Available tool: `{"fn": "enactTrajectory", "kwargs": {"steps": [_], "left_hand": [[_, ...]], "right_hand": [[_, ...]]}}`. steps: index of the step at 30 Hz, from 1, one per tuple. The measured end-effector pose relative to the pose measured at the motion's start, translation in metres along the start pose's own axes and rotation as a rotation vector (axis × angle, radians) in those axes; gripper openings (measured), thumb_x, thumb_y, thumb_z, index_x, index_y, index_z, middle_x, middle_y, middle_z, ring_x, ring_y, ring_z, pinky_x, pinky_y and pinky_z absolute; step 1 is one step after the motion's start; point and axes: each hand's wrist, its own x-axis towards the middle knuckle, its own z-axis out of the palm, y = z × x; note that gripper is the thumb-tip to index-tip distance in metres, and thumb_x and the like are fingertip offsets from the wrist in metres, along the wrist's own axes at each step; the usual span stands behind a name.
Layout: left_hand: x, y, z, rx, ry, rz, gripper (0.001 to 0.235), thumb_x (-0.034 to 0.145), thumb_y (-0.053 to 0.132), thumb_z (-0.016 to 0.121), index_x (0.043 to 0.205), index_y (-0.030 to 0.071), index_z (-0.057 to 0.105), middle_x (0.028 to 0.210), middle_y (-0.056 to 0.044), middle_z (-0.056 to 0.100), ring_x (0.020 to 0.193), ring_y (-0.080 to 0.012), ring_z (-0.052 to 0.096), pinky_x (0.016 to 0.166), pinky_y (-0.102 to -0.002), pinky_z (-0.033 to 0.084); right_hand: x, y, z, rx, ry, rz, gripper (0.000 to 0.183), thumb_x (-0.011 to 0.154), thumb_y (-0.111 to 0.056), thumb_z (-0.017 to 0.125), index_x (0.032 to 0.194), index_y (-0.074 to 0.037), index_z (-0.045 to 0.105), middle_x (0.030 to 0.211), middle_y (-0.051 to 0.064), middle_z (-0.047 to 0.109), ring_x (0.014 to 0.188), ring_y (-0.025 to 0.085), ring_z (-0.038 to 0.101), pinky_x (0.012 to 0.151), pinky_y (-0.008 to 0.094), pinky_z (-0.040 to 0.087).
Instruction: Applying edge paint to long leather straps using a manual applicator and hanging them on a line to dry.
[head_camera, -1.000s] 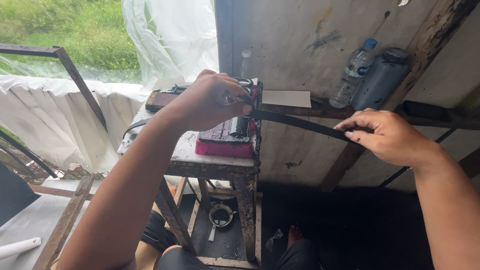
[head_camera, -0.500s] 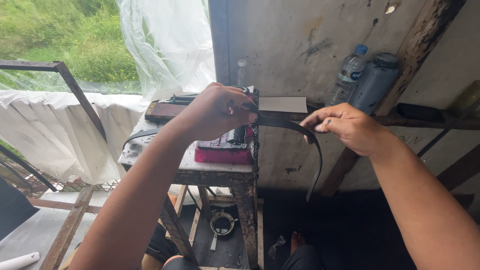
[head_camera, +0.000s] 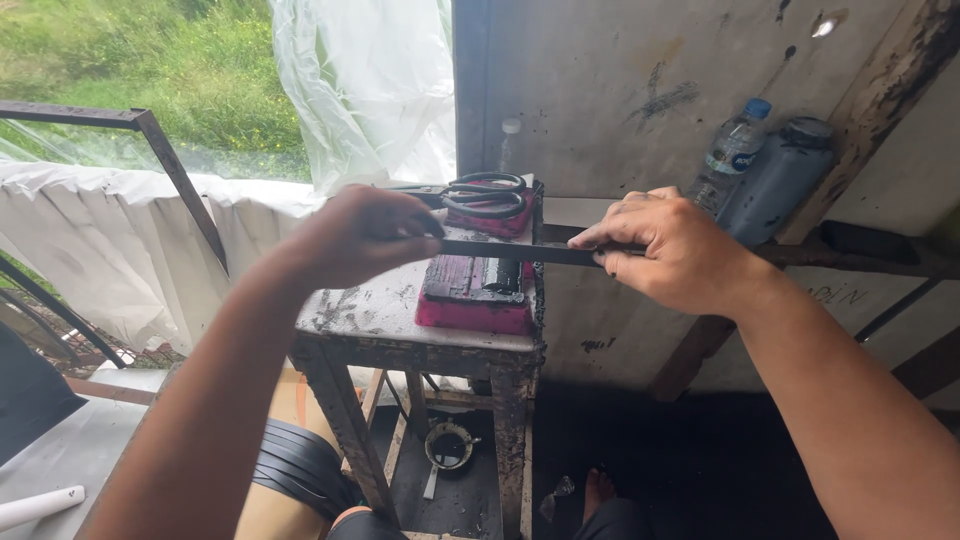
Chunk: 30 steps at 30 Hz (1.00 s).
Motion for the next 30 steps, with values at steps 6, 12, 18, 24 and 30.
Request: {"fn": "enactTrajectory", "kwargs": {"steps": [6, 12, 18, 24, 30], "left_hand": [[-0.031, -0.059, -0.027, 0.048, 0.125, -0.048, 0.021, 0.086, 0.020, 0.079, 0.103, 0.009, 0.081, 0.080, -0.011, 0.078, 0.073, -0.0243, 0.065, 0.087, -0.045, 0.049], [-0.044, -0.068, -0.029, 0.216, 0.191, 0.007, 0.015, 0.084, 0.021, 0.083, 0.098, 0.016, 0.082, 0.075, -0.002, 0.075, 0.072, -0.0206, 0.067, 0.100, -0.044, 0.041], [-0.045, -0.054, -0.025, 0.401, 0.186, 0.001, 0.009, 0.087, 0.025, 0.081, 0.096, 0.023, 0.082, 0.080, 0.004, 0.075, 0.088, -0.0181, 0.067, 0.107, -0.046, 0.033], [-0.034, -0.039, -0.013, 0.467, 0.189, 0.085, 0.005, 0.088, 0.027, 0.081, 0.085, 0.023, 0.080, 0.078, 0.006, 0.074, 0.092, -0.0162, 0.064, 0.104, -0.044, 0.031], [-0.013, -0.033, 0.006, 0.544, 0.101, 0.194, 0.015, 0.094, 0.039, 0.072, 0.084, 0.032, 0.080, 0.090, 0.015, 0.076, 0.092, -0.0164, 0.060, 0.093, -0.042, 0.027]], "right_hand": [[0.003, 0.006, 0.021, -0.194, 0.028, -0.071, 0.025, 0.091, -0.011, 0.065, 0.111, -0.016, 0.079, 0.084, -0.003, 0.075, 0.091, 0.012, 0.067, 0.098, 0.037, 0.034], [0.010, 0.005, 0.036, -0.263, 0.033, -0.149, 0.024, 0.091, -0.010, 0.064, 0.109, -0.016, 0.078, 0.081, -0.001, 0.072, 0.092, 0.015, 0.064, 0.099, 0.041, 0.032], [0.006, 0.009, 0.036, -0.252, 0.026, -0.137, 0.024, 0.090, -0.009, 0.063, 0.107, -0.016, 0.078, 0.078, 0.000, 0.071, 0.089, 0.016, 0.063, 0.098, 0.042, 0.033], [-0.009, 0.010, 0.026, -0.288, 0.087, -0.107, 0.023, 0.085, -0.006, 0.066, 0.101, -0.015, 0.080, 0.074, 0.001, 0.072, 0.086, 0.017, 0.063, 0.096, 0.043, 0.034], [-0.038, 0.033, 0.018, -0.248, 0.166, -0.041, 0.032, 0.081, -0.002, 0.071, 0.103, -0.021, 0.083, 0.088, -0.009, 0.074, 0.104, 0.014, 0.063, 0.105, 0.038, 0.027]]}}
